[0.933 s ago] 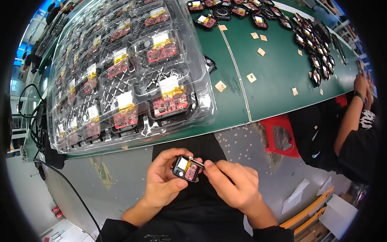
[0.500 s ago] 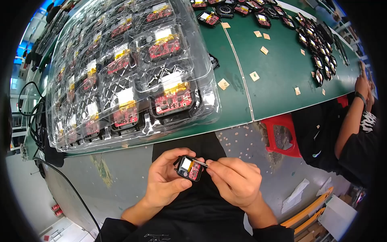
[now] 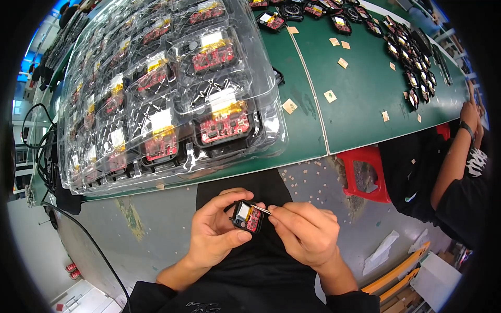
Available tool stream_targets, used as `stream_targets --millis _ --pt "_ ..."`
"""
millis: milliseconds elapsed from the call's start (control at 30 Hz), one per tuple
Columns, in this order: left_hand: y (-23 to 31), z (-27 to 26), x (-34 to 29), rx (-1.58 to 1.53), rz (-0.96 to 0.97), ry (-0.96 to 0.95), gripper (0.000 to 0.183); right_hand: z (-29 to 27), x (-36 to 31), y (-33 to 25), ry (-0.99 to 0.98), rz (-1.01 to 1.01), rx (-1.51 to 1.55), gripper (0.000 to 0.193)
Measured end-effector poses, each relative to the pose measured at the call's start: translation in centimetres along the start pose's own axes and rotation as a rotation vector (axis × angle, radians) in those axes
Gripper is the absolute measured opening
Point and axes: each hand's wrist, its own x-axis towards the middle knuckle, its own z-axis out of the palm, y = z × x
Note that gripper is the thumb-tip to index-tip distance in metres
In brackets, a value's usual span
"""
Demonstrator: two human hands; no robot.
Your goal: Assembling electronic components using a small screwdriver at an assembly line.
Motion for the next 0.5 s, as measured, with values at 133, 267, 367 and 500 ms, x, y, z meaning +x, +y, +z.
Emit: stream_targets --millis 133,267,367,500 --pt "-0.08 0.37 0.03 0.025 0.034 0.011 0.06 0.18 -0.12 -0.12 0.015 0.017 -0.002 0.022" --pt "0.18 0.47 0.29 0.084 0.051 0.003 0.061 -0.16 -0.18 -0.06 0.039 0.015 -0.012 0.022" --pt "0.2 0.4 0.44 0.089 0.081 -0.017 0.061 -0.28 -0.03 -0.08 0.005 0.039 0.009 0.019" --pt "0.07 0.58 0.29 0.095 0.056 -0.006 0.061 0.12 -0.35 0.35 0.027 0.001 -0.014 0.024"
